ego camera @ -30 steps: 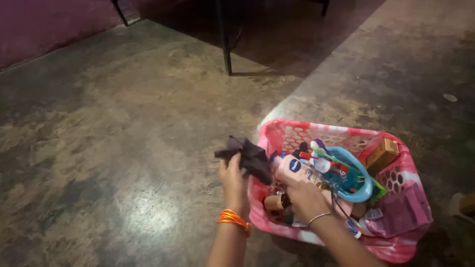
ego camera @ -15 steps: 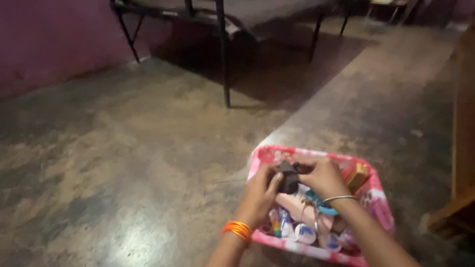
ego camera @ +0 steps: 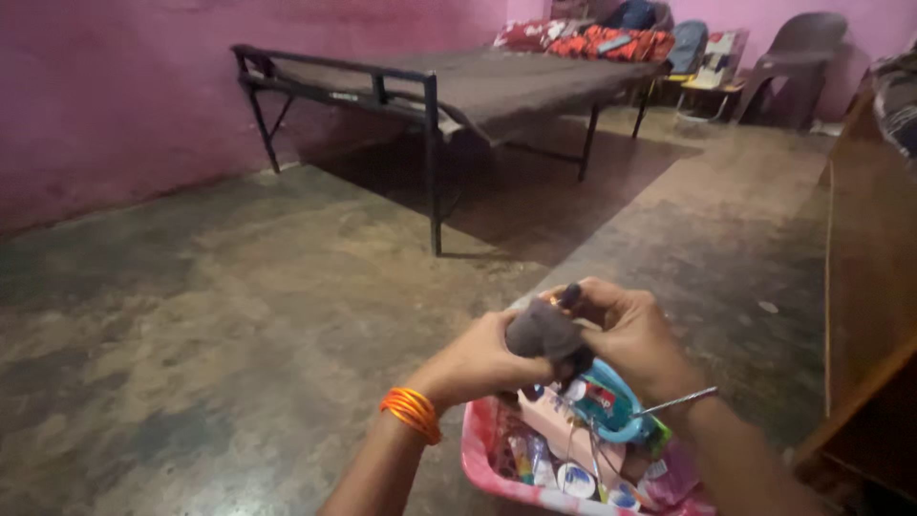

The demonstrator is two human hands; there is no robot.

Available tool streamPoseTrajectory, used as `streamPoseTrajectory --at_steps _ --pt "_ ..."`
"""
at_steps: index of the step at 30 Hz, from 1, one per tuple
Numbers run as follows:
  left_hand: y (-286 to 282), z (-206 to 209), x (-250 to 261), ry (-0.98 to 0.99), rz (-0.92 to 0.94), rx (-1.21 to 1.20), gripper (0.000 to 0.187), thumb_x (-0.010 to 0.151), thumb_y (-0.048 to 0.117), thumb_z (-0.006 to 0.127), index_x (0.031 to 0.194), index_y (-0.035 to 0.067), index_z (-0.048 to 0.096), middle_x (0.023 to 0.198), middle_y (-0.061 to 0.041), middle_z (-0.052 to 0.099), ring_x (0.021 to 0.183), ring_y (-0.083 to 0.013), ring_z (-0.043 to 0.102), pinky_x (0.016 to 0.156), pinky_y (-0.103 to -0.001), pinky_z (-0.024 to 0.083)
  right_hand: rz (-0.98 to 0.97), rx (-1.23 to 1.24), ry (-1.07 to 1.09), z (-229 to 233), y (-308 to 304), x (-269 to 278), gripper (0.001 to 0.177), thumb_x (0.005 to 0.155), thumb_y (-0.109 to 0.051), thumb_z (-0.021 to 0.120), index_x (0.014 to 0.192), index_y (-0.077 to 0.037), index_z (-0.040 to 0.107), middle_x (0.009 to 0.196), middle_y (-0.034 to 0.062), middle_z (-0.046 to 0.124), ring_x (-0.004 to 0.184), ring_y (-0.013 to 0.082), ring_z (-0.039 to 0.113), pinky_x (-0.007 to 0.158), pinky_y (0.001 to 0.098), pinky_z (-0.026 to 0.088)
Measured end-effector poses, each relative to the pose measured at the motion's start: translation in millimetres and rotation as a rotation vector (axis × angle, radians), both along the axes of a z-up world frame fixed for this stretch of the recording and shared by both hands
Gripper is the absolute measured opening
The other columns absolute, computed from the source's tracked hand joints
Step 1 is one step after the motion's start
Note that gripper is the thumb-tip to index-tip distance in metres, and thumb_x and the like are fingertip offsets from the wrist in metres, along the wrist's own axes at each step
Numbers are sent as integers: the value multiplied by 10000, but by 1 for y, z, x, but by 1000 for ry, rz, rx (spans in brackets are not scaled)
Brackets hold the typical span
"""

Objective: The person wipes several personal care items with a dark cloth, including a small bottle, a pink box, a tube, and a blue bottle, then places each item back into a pink plastic basket.

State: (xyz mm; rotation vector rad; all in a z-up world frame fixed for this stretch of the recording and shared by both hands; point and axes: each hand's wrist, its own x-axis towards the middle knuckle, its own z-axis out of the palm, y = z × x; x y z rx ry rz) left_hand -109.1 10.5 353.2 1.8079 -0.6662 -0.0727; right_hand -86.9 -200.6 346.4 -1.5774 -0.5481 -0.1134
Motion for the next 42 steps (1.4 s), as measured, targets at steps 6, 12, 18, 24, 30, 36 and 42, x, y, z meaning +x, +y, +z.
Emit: streamPoseTrajectory --at_steps 6,12,18,24,30,36,42 --pt "-30 31 -18 -827 700 209 351 779 185 770 1087 82 635 926 -158 731 866 -371 706 729 -484 540 -490 -17 -122 27 35 7 226 843 -81 802 1049 12 784 950 60 792 835 111 700 757 258 573" --pt "-23 67 18 -686 618 58 353 734 240 838 1015 92 684 862 -158 758 823 -346 725 714 -469 553 -582 -287 -401 85 43 17 283 834 -23 727 1110 -31 793 956 48 789 858 132 756 768 274 581" --pt "38 45 11 -51 47 -83 305 722 244 782 975 76 758 724 -36 672 583 -117 598 497 -286 478 218 350 11 50 38 19 358 938 -25 699 1294 8 707 1084 56 723 972 142 683 873 290 571" --pt "50 15 19 357 282 -832 393 893 481 660 930 90 684 590 33 485 402 -62 366 354 -249 227 -63 249 -94 38 103 16 333 925 -46 706 1256 -11 693 1083 55 724 997 141 683 919 314 593" --pt "56 7 36 418 561 -1051 693 936 756 426 871 112 675 599 30 499 426 -71 374 384 -258 249 20 205 -203 18 141 21 402 923 -86 708 1313 -109 615 1179 94 707 1070 142 681 903 291 556" --pt "49 -31 56 523 473 -1017 738 929 768 364 892 107 689 740 1 649 628 -114 587 530 -267 427 -147 41 -169 -20 152 23 383 951 -149 691 1331 -102 665 1111 57 658 970 107 627 858 249 537" --pt "39 -65 75 589 638 -665 746 951 742 397 992 89 756 766 13 644 649 -90 559 526 -252 416 -167 153 -254 -44 150 71 421 1018 -340 586 1346 -79 555 1147 18 701 1042 96 643 913 225 513"
